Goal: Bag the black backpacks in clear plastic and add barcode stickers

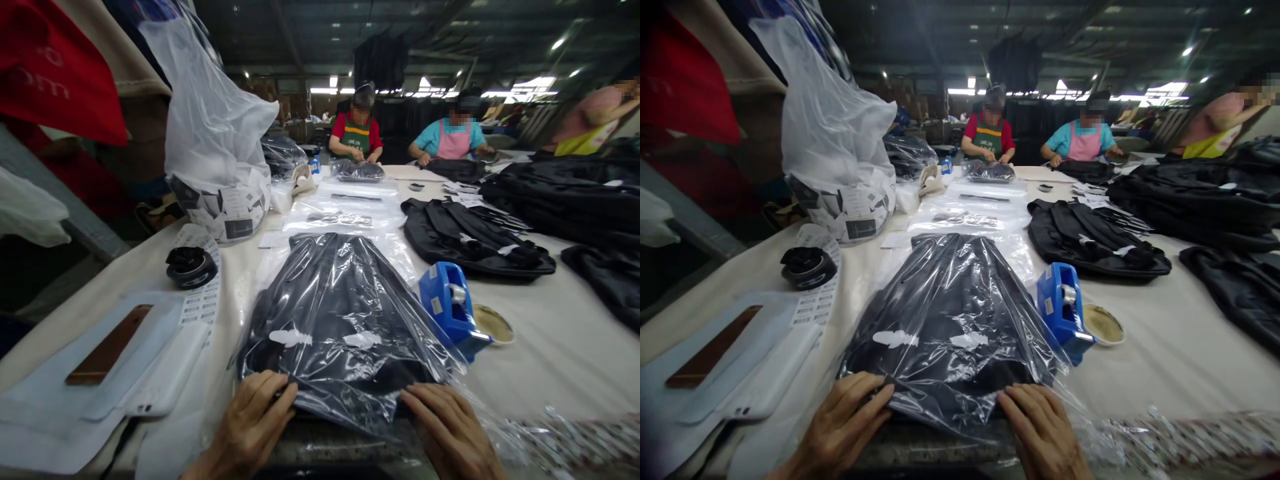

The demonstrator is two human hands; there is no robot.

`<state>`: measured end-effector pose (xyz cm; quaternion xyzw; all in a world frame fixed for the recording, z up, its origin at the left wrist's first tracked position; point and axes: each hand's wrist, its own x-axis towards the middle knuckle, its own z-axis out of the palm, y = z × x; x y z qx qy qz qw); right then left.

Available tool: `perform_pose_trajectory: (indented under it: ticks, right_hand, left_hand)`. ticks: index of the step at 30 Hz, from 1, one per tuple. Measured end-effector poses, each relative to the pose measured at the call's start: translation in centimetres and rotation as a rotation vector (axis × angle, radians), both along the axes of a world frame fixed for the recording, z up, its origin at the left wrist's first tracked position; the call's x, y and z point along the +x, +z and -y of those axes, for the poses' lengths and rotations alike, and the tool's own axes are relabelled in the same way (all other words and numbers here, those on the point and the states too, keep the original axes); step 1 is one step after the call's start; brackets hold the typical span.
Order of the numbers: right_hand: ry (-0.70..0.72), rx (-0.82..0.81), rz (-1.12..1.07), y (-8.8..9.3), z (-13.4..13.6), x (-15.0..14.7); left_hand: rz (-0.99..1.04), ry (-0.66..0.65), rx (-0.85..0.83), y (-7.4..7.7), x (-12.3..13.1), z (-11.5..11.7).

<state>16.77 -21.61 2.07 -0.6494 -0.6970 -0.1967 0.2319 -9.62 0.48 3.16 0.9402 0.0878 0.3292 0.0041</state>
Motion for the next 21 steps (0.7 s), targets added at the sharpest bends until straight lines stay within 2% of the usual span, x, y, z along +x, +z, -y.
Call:
perform_pose_trajectory:
  ticks: [3,6,13,17,21]
  right_hand:
    - [0.079,0.01,-0.072,-0.6,-0.2,0.3]
    - [0.098,0.038,-0.158,-1.1,0.0,0.5]
    - [0.011,0.093,-0.376,-1.0,0.5,-0.5]
    - [0.033,0.098,-0.362,-0.9,0.5,-0.4]
    - [-0.021,0.055,-0.378,-0.2,0.6,-0.3]
  left_hand:
    - [-0.005,0.022,-0.025,0.1,0.3,0.5]
    - [0.016,0.064,0.015,0.2,1.0,1.1]
    - [0.034,0.271,0.088,0.6,3.5,3.1]
    - [0.067,0.247,0.133,0.7,3.9,3.0]
    - [0.101,0.186,0.105,0.6,3.9,3.3]
